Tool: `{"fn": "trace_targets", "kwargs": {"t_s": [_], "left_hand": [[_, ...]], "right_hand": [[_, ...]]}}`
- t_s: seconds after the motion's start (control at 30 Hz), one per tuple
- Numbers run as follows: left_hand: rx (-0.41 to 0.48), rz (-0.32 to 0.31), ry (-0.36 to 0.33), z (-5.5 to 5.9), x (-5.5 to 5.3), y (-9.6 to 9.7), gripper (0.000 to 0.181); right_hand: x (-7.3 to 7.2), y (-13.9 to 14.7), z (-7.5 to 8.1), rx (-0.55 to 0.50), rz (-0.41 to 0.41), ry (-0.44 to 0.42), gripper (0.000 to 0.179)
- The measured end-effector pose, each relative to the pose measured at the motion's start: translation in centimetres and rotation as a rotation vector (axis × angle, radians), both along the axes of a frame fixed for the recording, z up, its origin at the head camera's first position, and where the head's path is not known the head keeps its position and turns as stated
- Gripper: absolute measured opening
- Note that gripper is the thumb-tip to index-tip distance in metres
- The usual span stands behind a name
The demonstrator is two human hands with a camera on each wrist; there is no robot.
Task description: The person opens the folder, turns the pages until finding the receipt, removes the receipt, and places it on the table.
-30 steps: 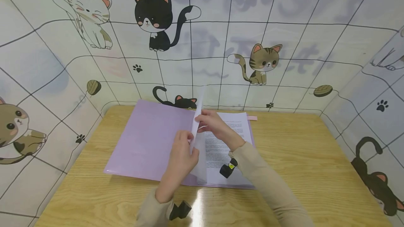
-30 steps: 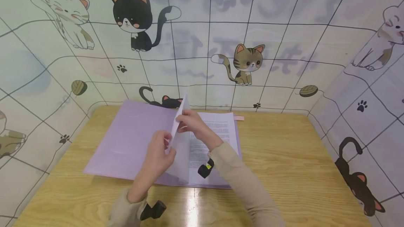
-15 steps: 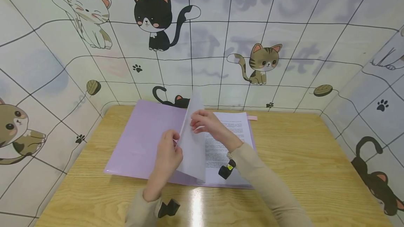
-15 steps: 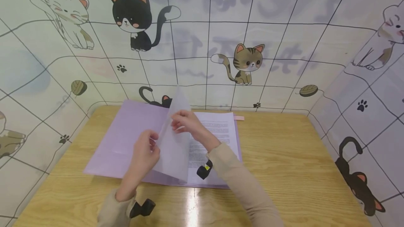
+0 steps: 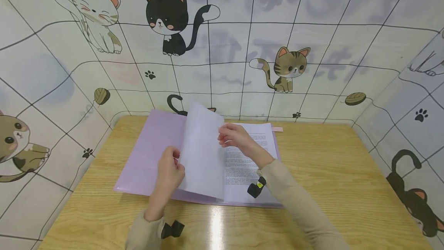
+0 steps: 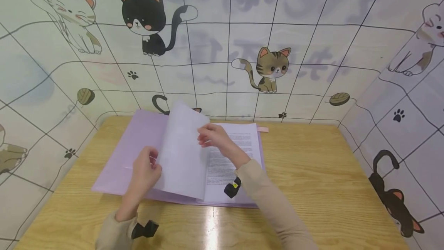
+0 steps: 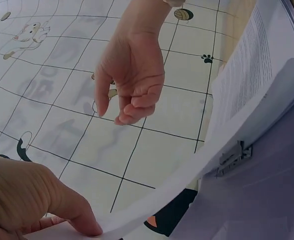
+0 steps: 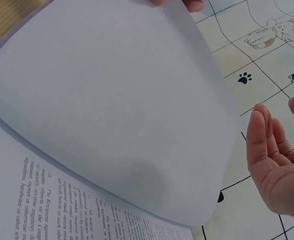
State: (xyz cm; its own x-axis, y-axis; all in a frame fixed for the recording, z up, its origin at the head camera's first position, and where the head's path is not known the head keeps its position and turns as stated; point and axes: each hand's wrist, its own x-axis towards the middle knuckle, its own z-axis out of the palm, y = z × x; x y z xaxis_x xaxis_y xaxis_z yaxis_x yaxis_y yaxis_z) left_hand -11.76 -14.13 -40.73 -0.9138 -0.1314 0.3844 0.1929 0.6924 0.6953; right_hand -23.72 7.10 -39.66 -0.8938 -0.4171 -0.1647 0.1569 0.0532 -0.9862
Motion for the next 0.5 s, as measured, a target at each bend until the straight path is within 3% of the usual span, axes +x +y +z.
{"fn": "trace_targets", "kwargs": {"t_s": [0.23,0.5], "left_hand": [[0.011,0.028,-0.076,-1.4,-0.3,-1.4,0.037],[-0.022,0.019,-0.144,-2.7,-0.3,-2.8,0.033]], "right_hand": [[-0.4,1.7,-0.7,-0.016,-0.035,-0.022,0.015],[-0.7,3.6,-1.3,-0.001,-0.062,-0.021,0.016]]}}
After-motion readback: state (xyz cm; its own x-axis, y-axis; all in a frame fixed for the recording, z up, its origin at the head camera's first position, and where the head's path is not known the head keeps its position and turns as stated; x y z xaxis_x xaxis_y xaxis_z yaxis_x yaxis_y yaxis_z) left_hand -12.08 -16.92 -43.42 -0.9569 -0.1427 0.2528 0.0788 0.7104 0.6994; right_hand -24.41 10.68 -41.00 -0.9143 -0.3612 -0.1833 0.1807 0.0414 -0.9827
